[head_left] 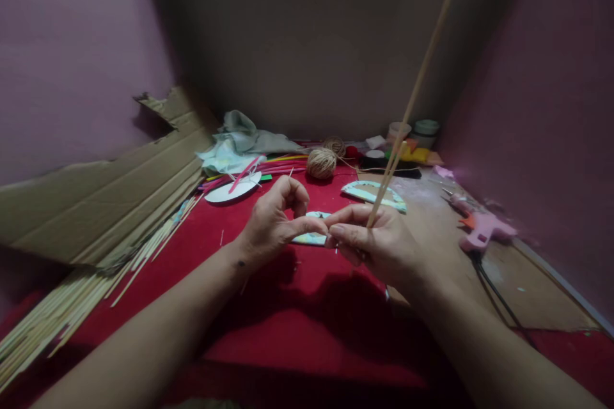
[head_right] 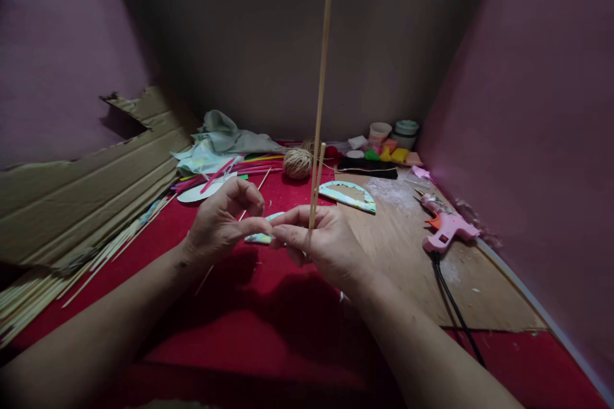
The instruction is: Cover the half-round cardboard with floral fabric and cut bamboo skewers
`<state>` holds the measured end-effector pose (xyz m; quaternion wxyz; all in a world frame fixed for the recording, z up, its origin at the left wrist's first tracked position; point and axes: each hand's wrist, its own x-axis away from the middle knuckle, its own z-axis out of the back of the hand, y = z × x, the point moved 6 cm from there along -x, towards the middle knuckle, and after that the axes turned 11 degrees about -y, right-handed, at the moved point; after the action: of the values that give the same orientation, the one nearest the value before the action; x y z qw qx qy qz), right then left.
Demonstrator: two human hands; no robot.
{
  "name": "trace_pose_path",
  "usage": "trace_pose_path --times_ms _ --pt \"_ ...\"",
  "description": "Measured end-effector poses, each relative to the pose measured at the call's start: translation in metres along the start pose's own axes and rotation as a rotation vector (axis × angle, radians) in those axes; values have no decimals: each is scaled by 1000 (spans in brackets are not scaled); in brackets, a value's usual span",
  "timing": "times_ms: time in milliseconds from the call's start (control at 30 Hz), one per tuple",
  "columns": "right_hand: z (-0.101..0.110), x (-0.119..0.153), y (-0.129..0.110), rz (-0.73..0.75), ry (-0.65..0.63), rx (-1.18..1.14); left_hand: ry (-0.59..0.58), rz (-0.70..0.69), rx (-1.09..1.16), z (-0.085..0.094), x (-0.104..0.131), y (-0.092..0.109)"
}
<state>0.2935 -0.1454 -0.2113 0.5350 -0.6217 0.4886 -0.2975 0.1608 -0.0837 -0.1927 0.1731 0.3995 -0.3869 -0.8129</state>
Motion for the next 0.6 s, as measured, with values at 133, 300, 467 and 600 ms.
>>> trace_pose_path --times_ms 133,300,467,600 --pt "0 1 -1 -8 25 21 -19 63 56 -1 -3 -1" --pt "3 0 4 -12 26 23 -37 148 112 -5 -2 -2" --pt "4 1 1 4 56 126 -40 220 149 -8 -1 -2" --pt "-1 4 -7 62 102 387 -20 264 200 -10 -1 -2"
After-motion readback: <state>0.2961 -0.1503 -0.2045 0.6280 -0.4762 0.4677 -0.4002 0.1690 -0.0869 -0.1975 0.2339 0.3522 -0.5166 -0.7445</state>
